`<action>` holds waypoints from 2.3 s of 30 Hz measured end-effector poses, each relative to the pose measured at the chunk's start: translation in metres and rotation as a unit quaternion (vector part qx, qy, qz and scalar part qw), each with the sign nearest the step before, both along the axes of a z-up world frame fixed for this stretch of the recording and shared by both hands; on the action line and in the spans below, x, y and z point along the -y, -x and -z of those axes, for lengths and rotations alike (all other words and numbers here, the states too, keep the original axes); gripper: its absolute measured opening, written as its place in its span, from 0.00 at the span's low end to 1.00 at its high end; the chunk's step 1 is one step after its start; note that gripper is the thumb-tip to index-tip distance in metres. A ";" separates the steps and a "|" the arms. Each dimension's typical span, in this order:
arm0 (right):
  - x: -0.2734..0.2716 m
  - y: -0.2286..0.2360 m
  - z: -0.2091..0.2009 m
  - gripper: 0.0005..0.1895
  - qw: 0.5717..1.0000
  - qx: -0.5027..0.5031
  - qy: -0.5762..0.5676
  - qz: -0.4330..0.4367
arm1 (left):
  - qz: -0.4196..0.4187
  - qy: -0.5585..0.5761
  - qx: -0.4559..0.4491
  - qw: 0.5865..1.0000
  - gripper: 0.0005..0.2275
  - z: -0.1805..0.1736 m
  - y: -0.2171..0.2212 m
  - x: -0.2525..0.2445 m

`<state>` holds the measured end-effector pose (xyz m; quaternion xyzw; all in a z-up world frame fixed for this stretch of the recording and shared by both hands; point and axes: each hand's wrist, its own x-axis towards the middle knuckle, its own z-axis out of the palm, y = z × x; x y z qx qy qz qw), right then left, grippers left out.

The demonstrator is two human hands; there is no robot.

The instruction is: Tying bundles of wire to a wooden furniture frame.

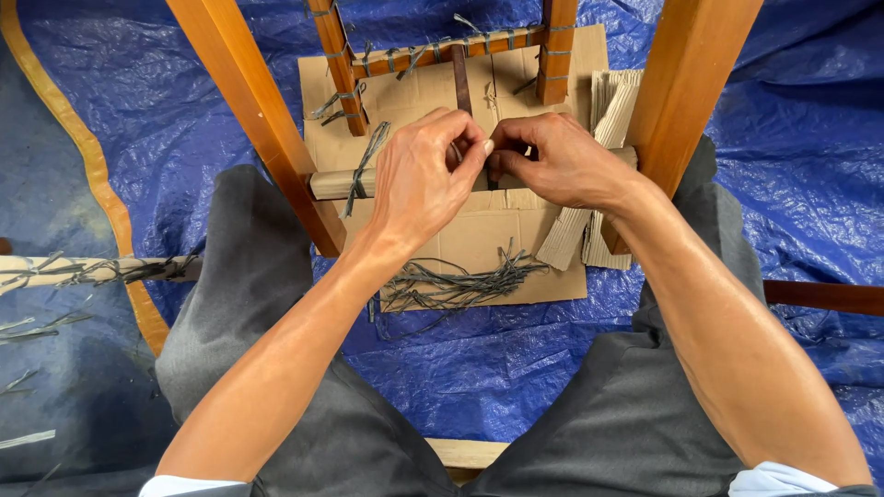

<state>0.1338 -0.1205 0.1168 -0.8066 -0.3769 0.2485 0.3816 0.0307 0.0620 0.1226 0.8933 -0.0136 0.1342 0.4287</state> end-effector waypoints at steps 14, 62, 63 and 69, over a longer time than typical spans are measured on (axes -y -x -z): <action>0.000 0.000 -0.004 0.10 1.000 -0.018 0.019 -0.002 | 0.022 -0.009 -0.042 0.999 0.08 0.002 0.020 0.004; 0.008 0.020 0.022 0.09 0.833 0.521 -0.178 -0.060 | 0.054 0.114 -0.116 0.985 0.05 0.024 0.008 -0.001; 0.009 0.021 0.019 0.08 0.846 0.500 -0.177 -0.057 | 0.045 0.108 -0.111 0.987 0.04 0.022 0.010 0.000; 0.013 0.012 0.037 0.05 0.889 0.406 -0.208 -0.033 | 0.036 0.045 -0.075 0.995 0.02 0.021 0.010 0.000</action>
